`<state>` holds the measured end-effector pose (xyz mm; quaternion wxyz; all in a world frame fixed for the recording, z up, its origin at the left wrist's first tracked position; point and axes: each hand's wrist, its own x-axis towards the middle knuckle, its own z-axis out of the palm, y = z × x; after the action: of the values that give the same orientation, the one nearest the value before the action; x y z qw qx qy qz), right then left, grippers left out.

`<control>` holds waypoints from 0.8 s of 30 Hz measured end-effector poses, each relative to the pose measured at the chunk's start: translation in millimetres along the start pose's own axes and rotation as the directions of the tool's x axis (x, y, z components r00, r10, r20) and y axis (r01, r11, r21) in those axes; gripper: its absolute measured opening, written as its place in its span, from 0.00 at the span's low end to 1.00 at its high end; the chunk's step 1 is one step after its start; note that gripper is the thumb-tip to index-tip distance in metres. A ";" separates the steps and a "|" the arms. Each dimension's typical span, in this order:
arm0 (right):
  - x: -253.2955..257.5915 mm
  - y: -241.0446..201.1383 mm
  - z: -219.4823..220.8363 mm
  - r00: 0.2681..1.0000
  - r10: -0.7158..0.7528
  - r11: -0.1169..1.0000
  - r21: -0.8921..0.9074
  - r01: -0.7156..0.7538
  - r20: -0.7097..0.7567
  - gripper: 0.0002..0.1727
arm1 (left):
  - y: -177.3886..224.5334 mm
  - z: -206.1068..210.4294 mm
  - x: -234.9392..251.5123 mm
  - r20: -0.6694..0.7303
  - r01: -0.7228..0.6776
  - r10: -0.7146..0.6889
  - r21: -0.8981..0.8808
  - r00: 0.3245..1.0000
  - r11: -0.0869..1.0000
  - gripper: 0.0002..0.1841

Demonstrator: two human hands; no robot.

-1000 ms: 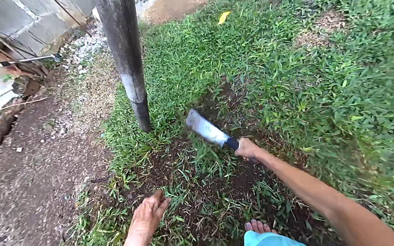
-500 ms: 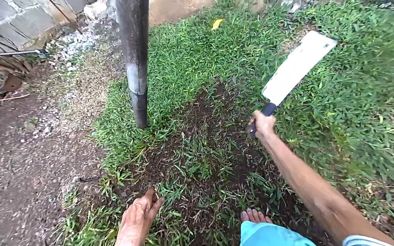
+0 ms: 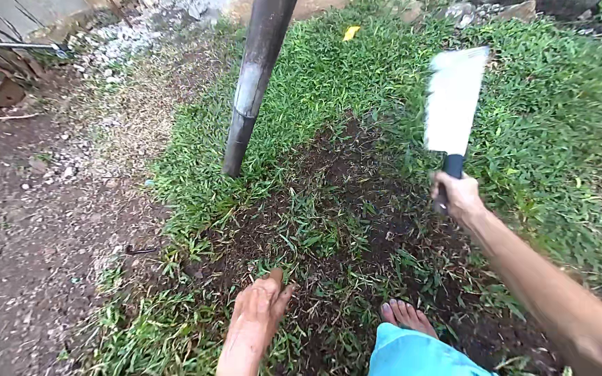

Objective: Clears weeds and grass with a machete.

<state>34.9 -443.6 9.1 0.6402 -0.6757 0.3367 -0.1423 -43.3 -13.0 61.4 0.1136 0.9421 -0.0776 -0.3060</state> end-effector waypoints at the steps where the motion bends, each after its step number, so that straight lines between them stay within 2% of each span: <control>1: 5.6 -6.9 30.6 0.997 0.010 0.983 0.182 0.005 -0.082 0.09 | -6.6 1.0 -6.3 -0.047 0.003 -0.004 -0.014 0.999 1.000 0.22; 2: 7.9 -7.0 63.2 0.988 0.057 0.947 0.322 -0.008 -0.142 0.09 | -12.5 1.3 -10.6 -0.078 0.015 -0.016 -0.023 0.997 1.000 0.22; 3: 6.6 3.9 91.6 0.981 0.112 0.922 0.384 -0.045 -0.156 0.08 | -17.3 0.2 -13.0 -0.080 0.041 -0.043 -0.022 0.996 0.999 0.22; 4: 0.2 27.3 110.9 0.980 0.154 0.938 0.331 -0.105 -0.125 0.08 | -21.2 -0.9 -13.5 -0.072 0.065 -0.067 -0.022 0.995 0.998 0.22; 5: -8.4 60.9 116.5 0.983 0.181 0.975 0.134 -0.176 -0.025 0.09 | -23.8 -1.8 -12.3 -0.056 0.085 -0.086 -0.022 0.995 0.996 0.23; 6: -15.2 98.1 108.8 0.962 0.236 0.963 -0.163 -0.214 0.137 0.10 | -25.5 -2.8 -11.0 -0.041 0.100 -0.100 -0.022 0.994 0.995 0.23; 7: -22.1 124.4 95.1 0.897 0.338 0.871 -0.457 -0.182 0.286 0.15 | -26.1 -3.7 -9.8 -0.031 0.108 -0.109 -0.020 0.994 0.994 0.23; 8: -29.7 138.8 84.7 0.834 0.418 0.764 -0.636 -0.109 0.360 0.17 | -25.8 -4.8 -8.3 -0.032 0.112 -0.113 -0.017 0.993 0.994 0.23; 10: -42.4 140.4 59.3 0.791 0.475 0.671 -0.740 -0.042 0.386 0.16 | -25.0 -1.9 -7.6 -0.008 0.100 -0.100 -0.014 0.995 0.995 0.23; 14: -22.4 82.2 -14.4 0.826 0.402 0.616 -0.784 0.076 0.395 0.20 | -15.8 -3.9 -2.6 0.055 0.065 -0.065 -0.002 0.996 0.998 0.23; 16: -9.3 54.9 -46.0 0.857 0.350 0.643 -0.762 0.073 0.377 0.18 | -15.1 -1.1 -6.8 0.040 0.025 -0.024 -0.016 0.999 1.000 0.22; 18: 3.4 43.2 -55.3 0.913 0.257 0.761 -0.649 0.010 0.316 0.11 | -22.9 3.0 -14.3 -0.007 -0.016 0.016 -0.039 1.000 0.999 0.22; 19: 8.2 43.5 -45.4 0.945 0.205 0.843 -0.536 -0.037 0.256 0.09 | -29.5 5.7 -19.0 -0.036 -0.023 0.021 -0.051 0.999 0.998 0.22; 21: 14.6 51.9 7.2 0.983 0.150 0.972 -0.198 -0.126 0.108 0.07 | -42.2 8.7 -27.3 -0.071 0.012 -0.017 -0.073 0.997 0.997 0.22; 23: 12.2 57.6 87.8 0.975 0.223 0.969 0.113 -0.221 -0.004 0.07 | -50.8 7.3 -31.8 -0.088 0.084 -0.091 -0.077 0.992 0.993 0.22; 24: 7.3 67.1 122.6 0.967 0.256 0.954 0.163 -0.251 -0.010 0.07 | -54.4 6.6 -32.8 -0.098 0.109 -0.116 -0.078 0.988 0.991 0.21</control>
<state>98.4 -350.9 -74.2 0.7000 -0.5710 0.4181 -0.0959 -69.3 45.3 60.3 0.1341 0.9546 -0.0071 -0.2660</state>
